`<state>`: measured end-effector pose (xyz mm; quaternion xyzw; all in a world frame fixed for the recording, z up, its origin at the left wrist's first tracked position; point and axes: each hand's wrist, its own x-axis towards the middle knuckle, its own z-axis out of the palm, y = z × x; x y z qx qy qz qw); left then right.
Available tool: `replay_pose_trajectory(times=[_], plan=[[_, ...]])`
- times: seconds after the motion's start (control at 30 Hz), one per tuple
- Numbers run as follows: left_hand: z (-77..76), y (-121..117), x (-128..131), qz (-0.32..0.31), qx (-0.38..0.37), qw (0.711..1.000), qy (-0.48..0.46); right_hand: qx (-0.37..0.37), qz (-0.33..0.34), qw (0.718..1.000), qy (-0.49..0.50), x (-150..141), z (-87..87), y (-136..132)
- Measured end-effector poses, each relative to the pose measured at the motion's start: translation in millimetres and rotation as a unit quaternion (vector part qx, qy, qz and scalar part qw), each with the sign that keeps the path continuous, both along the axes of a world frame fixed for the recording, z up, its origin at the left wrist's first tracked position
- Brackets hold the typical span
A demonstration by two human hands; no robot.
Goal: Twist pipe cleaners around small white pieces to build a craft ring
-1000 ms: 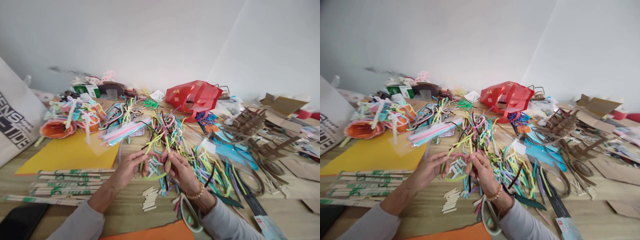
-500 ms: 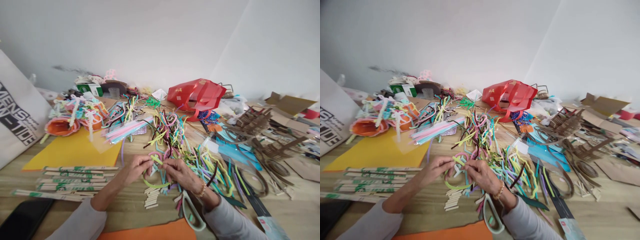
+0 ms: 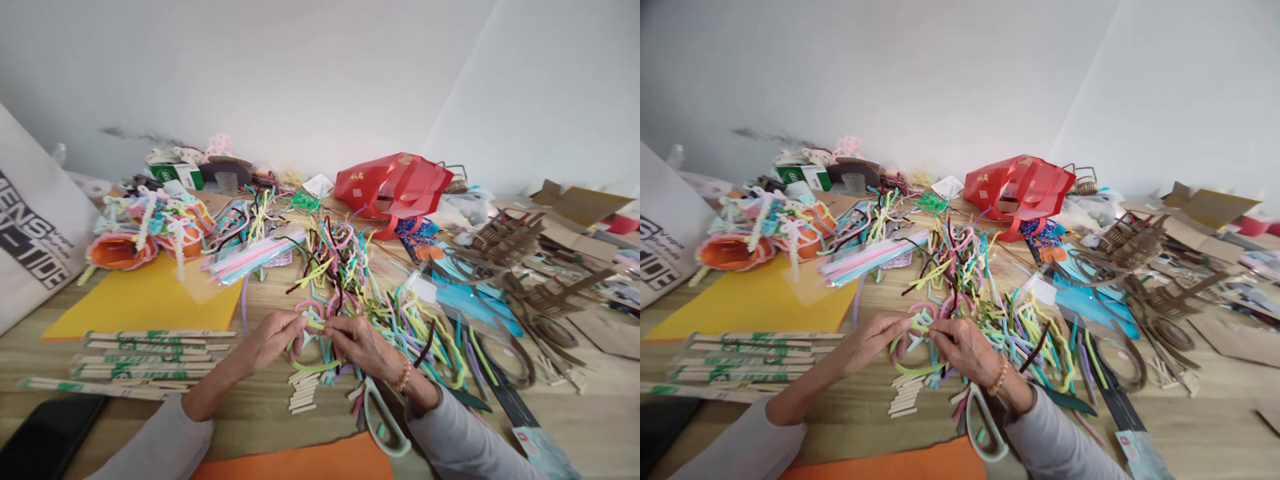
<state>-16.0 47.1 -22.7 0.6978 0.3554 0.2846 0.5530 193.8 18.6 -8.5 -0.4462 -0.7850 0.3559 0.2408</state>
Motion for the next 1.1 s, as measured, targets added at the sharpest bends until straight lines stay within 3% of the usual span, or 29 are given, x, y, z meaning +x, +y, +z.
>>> replay_pose_trajectory(times=[0.13,0.23,0.37,0.7,1.1], plan=[[2.3,3,-2,-0.021,-0.125,0.99,-0.07,-0.075,-0.018,0.991,0.105,0,1.1,3],[6.0,4,-5,-0.033,-0.23,0.965,-0.122,-0.165,-0.05,0.958,0.228,1,-0.9,7],[3.4,6,-7,-0.004,-0.313,0.932,-0.181,-0.221,-0.072,0.918,0.321,2,-7.2,11],[-5.2,11,-8,0.064,-0.323,0.916,-0.23,-0.24,-0.065,0.916,0.314,2,-12.1,12],[-2.4,8,-9,-0.012,-0.289,0.941,-0.178,-0.235,-0.102,0.89,0.376,2,-15.2,16]])
